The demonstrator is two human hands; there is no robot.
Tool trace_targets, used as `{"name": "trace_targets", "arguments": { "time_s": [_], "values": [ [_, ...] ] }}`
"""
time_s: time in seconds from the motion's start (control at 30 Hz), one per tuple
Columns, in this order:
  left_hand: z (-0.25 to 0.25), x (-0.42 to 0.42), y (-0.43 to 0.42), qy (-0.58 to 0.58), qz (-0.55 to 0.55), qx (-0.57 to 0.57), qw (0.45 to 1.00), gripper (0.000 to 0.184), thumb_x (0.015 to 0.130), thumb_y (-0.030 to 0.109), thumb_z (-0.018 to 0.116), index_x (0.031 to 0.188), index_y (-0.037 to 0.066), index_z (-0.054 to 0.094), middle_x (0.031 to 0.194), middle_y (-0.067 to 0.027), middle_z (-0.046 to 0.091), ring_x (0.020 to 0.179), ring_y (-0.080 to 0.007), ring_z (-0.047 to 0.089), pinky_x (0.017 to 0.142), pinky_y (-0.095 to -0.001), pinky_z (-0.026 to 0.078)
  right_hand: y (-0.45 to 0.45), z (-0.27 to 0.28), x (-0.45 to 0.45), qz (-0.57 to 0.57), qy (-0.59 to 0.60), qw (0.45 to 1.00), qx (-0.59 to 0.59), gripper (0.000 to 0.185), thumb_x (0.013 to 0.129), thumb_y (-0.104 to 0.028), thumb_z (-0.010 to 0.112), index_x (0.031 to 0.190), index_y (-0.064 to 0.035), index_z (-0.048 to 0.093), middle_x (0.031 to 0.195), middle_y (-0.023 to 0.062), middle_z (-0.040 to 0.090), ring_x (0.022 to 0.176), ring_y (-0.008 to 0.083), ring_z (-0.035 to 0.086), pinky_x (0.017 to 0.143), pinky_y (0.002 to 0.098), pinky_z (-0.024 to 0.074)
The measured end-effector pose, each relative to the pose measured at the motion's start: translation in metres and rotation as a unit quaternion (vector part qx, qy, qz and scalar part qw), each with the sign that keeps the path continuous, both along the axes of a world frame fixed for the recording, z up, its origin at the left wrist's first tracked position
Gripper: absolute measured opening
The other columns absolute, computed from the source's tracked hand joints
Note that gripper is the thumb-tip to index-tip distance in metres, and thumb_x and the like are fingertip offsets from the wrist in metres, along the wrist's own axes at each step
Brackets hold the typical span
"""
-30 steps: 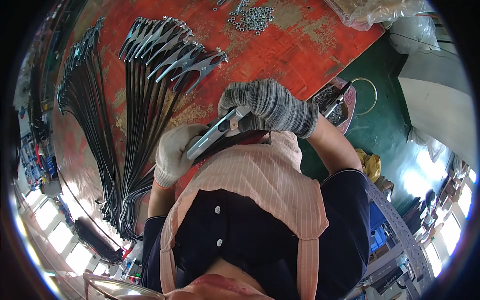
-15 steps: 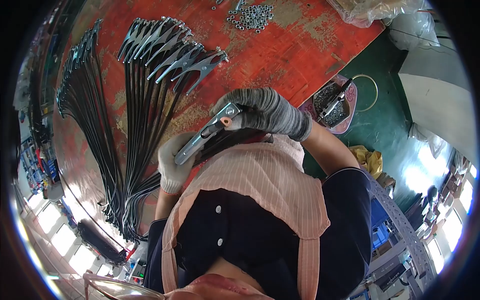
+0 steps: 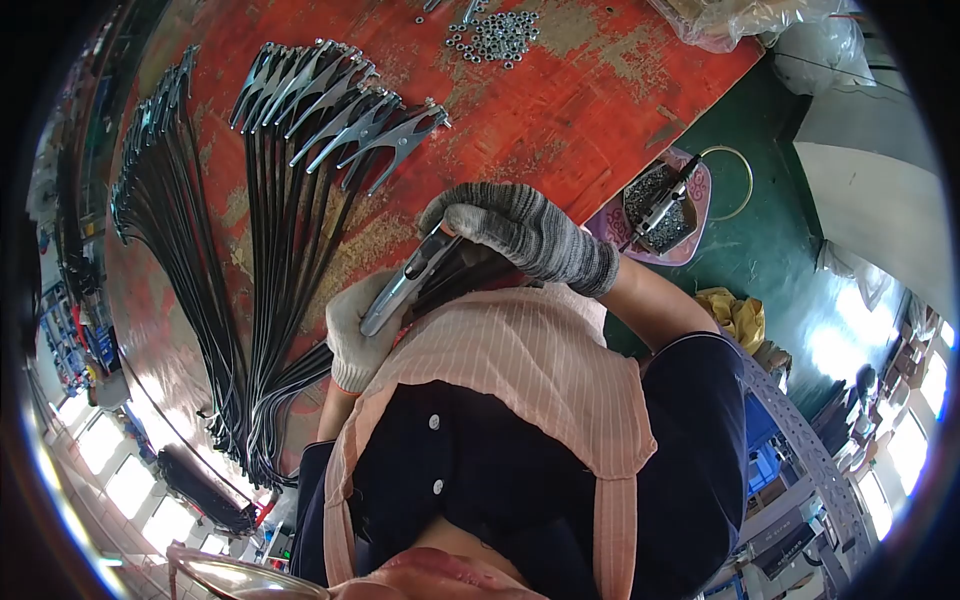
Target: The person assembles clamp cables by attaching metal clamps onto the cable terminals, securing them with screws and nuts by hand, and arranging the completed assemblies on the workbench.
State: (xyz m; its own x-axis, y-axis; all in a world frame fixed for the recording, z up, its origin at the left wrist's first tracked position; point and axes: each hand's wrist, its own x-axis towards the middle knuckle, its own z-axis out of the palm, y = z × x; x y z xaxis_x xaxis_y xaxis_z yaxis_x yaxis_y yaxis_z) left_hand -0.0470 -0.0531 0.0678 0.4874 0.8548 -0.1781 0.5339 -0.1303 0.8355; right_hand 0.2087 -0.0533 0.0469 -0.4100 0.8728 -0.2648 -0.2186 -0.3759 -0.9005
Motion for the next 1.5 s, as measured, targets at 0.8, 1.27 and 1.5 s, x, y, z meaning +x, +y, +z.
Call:
{"name": "trace_targets", "arguments": {
  "time_s": [0.8, 1.27, 1.5],
  "values": [
    [-0.067, 0.053, 0.046, 0.260, -0.104, 0.412, 0.867, 0.055, 0.084, 0.015, 0.054, 0.136, 0.031, 0.056, 0.080, -0.0030, 0.055, 0.063, -0.0200, 0.056, 0.055, -0.0345, 0.048, 0.046, -0.079, 0.035, 0.037, -0.222, 0.973, 0.050, 0.030, 0.098, -0.029, 0.060, 0.119, -0.0079, 0.065, 0.109, 0.0057, 0.067, 0.093, 0.0148, 0.067, 0.084, 0.0306, 0.0528],
    [-0.072, 0.055, 0.049, 0.249, -0.079, 0.439, 0.860, 0.058, 0.084, 0.013, 0.058, 0.138, 0.033, 0.054, 0.072, -0.0001, 0.049, 0.058, -0.0169, 0.053, 0.050, -0.0326, 0.045, 0.195, -0.082, 0.061, 0.047, -0.660, 0.651, 0.371, 0.023, 0.084, -0.028, 0.071, 0.102, -0.0133, 0.069, 0.096, 0.0057, 0.066, 0.093, 0.0271, 0.065, 0.082, 0.0394, 0.0531],
    [-0.072, 0.054, 0.051, 0.260, -0.087, 0.423, 0.863, 0.056, 0.084, 0.013, 0.058, 0.137, 0.031, 0.056, 0.072, 0.0000, 0.050, 0.059, -0.0171, 0.054, 0.051, -0.0329, 0.046, 0.102, -0.041, 0.055, 0.069, -0.371, 0.853, 0.361, 0.019, 0.086, -0.028, 0.071, 0.096, -0.0121, 0.069, 0.094, 0.0040, 0.066, 0.085, 0.0220, 0.066, 0.077, 0.0337, 0.0533]
  ]
}}
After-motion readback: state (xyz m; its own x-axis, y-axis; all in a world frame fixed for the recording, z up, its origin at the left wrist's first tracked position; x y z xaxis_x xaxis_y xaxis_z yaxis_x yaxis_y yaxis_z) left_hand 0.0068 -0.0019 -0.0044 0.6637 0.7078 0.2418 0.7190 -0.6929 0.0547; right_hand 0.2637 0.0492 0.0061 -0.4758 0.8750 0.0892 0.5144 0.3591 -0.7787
